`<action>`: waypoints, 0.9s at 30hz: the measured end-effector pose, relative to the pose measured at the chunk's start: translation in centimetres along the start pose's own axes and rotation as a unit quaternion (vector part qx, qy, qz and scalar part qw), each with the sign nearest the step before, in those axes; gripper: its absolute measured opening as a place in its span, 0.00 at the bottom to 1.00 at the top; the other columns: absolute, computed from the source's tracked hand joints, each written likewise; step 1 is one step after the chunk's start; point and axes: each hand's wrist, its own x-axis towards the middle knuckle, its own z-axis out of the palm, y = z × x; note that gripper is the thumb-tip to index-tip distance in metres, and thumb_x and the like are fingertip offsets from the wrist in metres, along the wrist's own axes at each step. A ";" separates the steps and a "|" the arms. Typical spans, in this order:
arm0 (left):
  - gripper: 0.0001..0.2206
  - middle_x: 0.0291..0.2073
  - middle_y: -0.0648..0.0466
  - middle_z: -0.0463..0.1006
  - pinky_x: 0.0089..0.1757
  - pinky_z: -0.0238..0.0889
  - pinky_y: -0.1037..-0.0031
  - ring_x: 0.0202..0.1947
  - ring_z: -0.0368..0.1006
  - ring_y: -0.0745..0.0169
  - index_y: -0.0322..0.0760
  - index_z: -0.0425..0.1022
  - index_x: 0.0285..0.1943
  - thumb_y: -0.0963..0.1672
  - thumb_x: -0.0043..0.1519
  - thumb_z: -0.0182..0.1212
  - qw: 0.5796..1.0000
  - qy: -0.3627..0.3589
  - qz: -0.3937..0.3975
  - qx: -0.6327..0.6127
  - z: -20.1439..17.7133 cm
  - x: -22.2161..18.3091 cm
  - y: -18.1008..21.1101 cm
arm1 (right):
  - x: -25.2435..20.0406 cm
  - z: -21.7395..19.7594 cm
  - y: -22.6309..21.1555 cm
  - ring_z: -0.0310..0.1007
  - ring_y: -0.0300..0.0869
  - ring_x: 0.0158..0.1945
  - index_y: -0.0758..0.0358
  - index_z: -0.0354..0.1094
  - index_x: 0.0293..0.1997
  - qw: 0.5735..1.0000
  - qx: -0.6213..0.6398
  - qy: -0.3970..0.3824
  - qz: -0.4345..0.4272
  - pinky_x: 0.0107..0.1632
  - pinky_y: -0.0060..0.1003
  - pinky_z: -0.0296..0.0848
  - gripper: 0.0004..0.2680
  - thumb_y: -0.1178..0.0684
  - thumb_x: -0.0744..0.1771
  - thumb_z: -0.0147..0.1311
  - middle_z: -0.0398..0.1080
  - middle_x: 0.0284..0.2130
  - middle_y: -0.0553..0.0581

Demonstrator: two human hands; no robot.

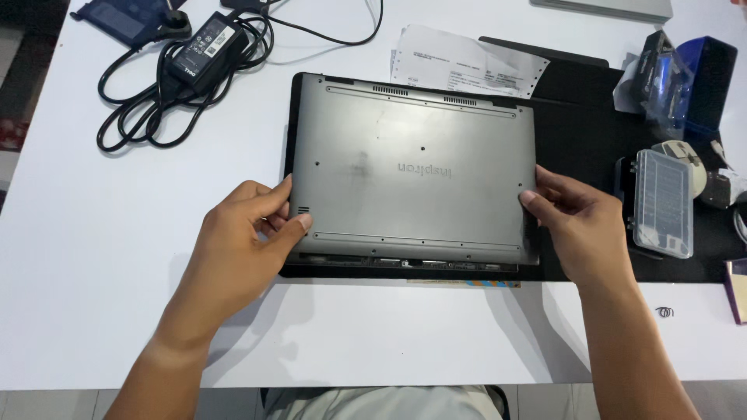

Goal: The person removes the back panel of a laptop, uses a screwdriver and fingers to disconnect and reconnect internal cables on the motherboard, and then opens the laptop lid to test the power.

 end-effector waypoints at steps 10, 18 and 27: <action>0.22 0.33 0.61 0.70 0.42 0.64 0.81 0.32 0.67 0.69 0.38 0.78 0.66 0.45 0.61 0.64 0.999 -0.012 -0.028 0.017 0.4 0.2 -0.6 | 1.0 0.4 2.3 0.69 0.33 0.41 0.63 0.72 0.63 0.998 0.056 -0.005 0.002 0.45 0.23 0.68 0.18 0.58 0.65 0.62 0.76 0.43 0.54; 0.22 0.33 0.60 0.69 0.42 0.64 0.80 0.31 0.67 0.69 0.37 0.77 0.66 0.44 0.61 0.65 1.000 -0.005 -0.003 0.017 0.6 0.6 -1.5 | 1.1 0.8 2.1 0.70 0.33 0.43 0.63 0.71 0.63 0.998 0.064 -0.002 0.002 0.47 0.24 0.69 0.18 0.59 0.65 0.62 0.76 0.43 0.54; 0.23 0.41 0.56 0.68 0.38 0.65 0.81 0.41 0.67 0.71 0.33 0.72 0.71 0.39 0.64 0.63 0.987 0.073 0.143 -0.014 -2.4 2.7 5.2 | 2.4 -2.0 -2.0 0.78 0.39 0.57 0.60 0.66 0.68 0.967 0.220 0.010 -0.131 0.61 0.32 0.82 0.17 0.57 0.69 0.55 0.75 0.56 0.56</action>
